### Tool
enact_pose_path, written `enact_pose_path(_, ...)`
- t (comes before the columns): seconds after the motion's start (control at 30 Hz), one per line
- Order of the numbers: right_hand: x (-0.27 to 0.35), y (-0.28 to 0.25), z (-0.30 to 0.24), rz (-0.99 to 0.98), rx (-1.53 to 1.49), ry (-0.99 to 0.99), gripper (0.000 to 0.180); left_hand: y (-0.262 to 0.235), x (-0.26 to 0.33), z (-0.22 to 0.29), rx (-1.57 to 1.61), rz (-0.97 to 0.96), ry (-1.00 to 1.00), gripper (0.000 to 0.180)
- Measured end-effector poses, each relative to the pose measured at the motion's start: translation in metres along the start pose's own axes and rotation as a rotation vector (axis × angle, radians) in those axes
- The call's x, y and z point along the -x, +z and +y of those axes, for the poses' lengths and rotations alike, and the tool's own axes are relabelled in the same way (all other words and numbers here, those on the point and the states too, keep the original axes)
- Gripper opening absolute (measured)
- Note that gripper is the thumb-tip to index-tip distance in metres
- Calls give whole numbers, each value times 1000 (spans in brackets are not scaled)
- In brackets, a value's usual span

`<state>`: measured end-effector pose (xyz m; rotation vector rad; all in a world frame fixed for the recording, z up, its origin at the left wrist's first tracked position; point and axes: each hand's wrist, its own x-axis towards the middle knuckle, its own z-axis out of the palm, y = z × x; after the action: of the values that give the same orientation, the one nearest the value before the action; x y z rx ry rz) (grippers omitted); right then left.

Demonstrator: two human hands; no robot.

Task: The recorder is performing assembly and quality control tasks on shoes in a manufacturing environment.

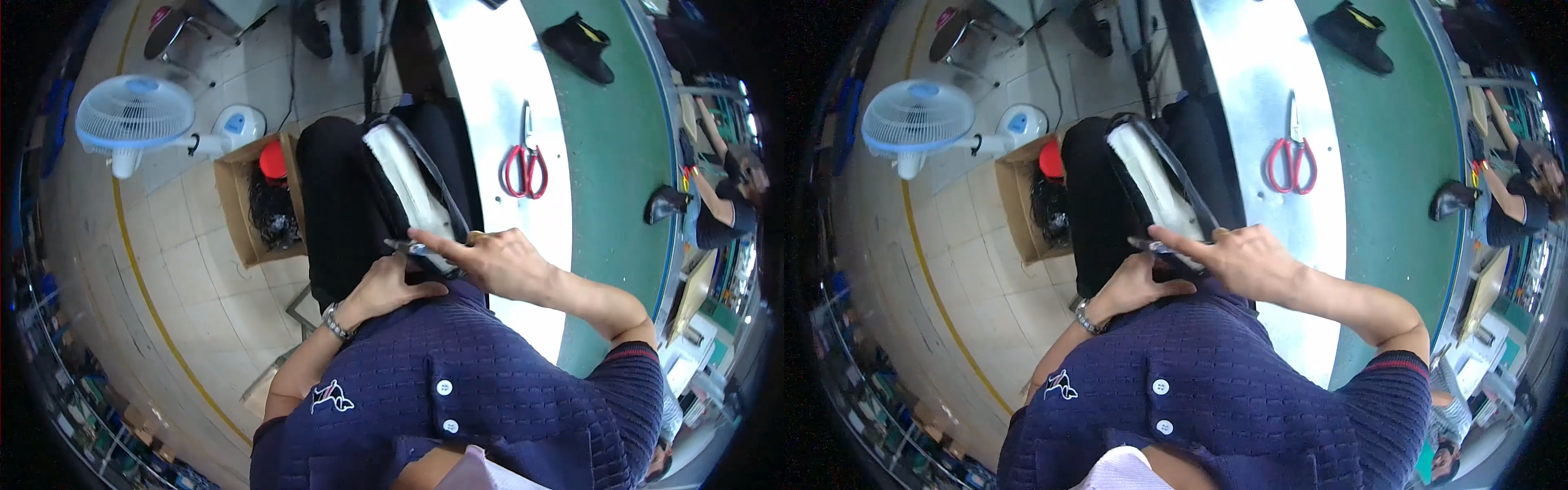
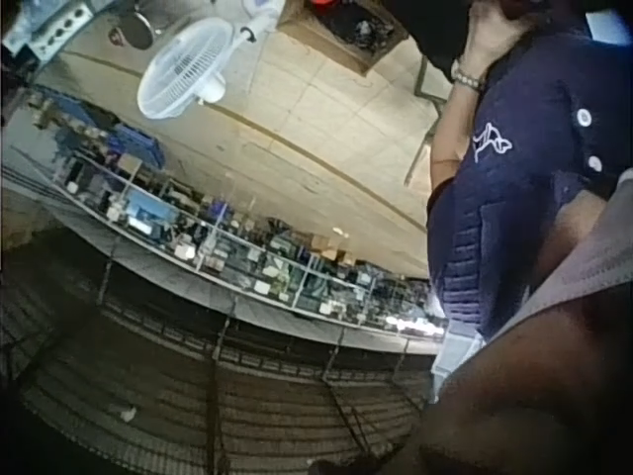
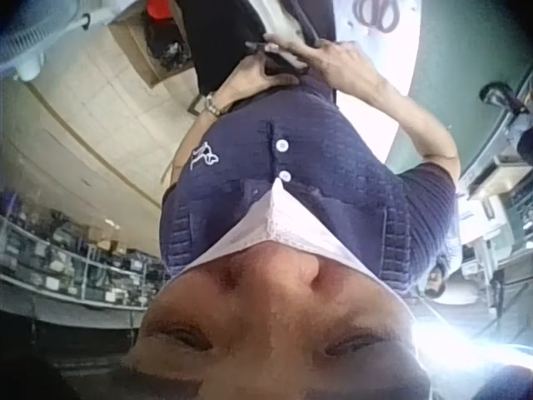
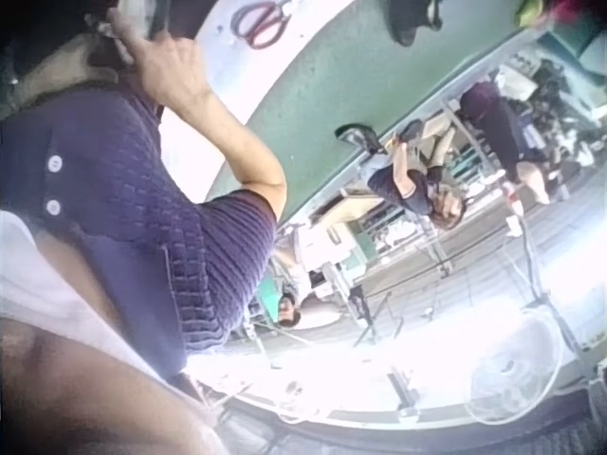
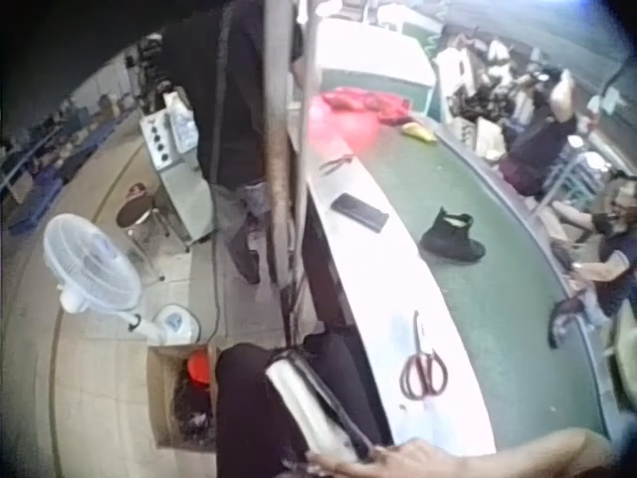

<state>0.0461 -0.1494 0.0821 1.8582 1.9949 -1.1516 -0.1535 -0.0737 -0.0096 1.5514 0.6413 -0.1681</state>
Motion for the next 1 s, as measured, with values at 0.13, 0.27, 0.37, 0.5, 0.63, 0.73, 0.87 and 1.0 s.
enact_pose_path(0.13,33,26,42,279,-339,183,67,-15,-30,63,-344,24,288,40)
enact_pose_path(0.27,45,20,56,565,-982,348,63,-36,-116,101,-715,507,848,39)
enact_pose_path(0.37,42,16,63,614,-1215,338,61,-65,-171,107,-620,90,517,39)
enact_pose_path(0.5,33,12,77,548,-1218,312,63,-69,-200,105,-731,285,524,31)
enact_pose_path(0.63,14,-7,87,483,-1275,286,64,-65,-207,107,-729,446,471,33)
enact_pose_path(0.73,0,-30,95,383,-1080,272,66,-82,-203,110,-594,318,390,30)
enact_pose_path(0.87,-6,-55,109,278,-773,261,69,-71,-159,108,-630,169,371,83)
enact_pose_path(1.0,-8,-86,95,19,-971,395,69,-30,-141,92,-824,427,449,104)
